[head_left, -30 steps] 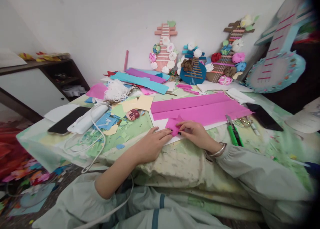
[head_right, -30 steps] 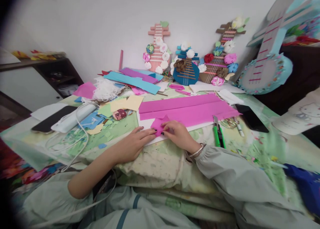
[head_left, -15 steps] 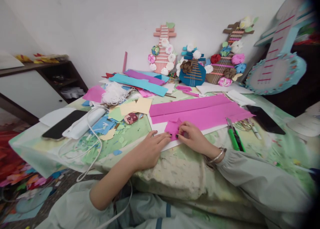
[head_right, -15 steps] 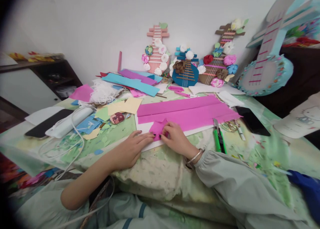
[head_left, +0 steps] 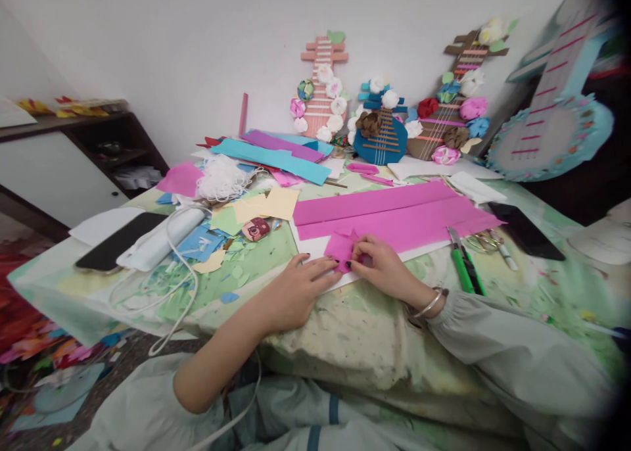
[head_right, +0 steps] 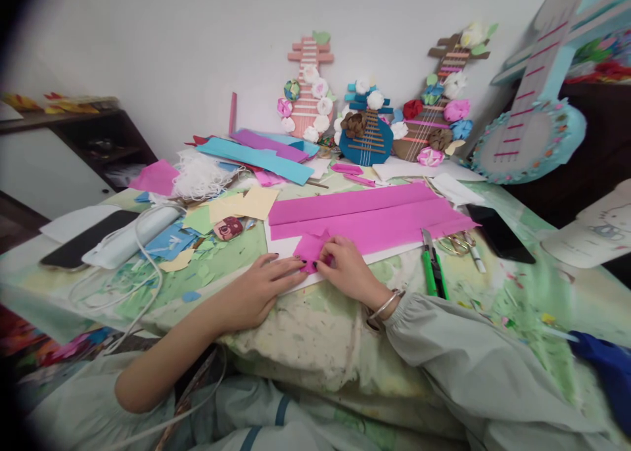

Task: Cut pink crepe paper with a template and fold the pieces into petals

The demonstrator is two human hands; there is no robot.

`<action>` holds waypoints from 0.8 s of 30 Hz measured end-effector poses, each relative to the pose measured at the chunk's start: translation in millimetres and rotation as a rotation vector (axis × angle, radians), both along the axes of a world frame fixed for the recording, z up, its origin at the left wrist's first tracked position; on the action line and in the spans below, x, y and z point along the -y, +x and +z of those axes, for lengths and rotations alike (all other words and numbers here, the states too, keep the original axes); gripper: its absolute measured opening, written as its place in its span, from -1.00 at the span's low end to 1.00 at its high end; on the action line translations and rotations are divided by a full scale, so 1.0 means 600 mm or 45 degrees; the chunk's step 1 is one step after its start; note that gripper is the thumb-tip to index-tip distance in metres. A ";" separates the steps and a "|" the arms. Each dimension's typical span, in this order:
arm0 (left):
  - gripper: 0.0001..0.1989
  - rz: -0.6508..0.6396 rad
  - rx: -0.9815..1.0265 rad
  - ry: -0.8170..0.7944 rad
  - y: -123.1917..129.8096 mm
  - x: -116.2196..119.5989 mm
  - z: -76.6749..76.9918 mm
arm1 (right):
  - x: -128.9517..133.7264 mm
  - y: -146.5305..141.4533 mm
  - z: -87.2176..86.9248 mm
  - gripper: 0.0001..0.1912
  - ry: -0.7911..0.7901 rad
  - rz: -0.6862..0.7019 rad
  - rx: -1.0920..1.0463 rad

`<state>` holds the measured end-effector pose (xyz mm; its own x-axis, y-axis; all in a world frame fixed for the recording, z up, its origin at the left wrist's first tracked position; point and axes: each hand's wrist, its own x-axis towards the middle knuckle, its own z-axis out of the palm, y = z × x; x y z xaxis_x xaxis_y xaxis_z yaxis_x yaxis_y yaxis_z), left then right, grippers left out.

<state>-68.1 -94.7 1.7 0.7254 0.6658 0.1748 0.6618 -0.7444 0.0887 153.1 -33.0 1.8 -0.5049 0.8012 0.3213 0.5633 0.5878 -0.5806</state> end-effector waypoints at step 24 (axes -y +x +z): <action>-0.34 -0.017 -0.038 -0.025 0.007 0.002 0.008 | 0.006 0.001 -0.005 -0.80 0.185 0.056 -0.055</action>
<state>-64.1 -96.0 6.2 0.7388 0.6592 0.1402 0.6545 -0.7514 0.0837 153.7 -36.3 -1.2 -0.5215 0.7221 0.4546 0.5114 0.6910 -0.5108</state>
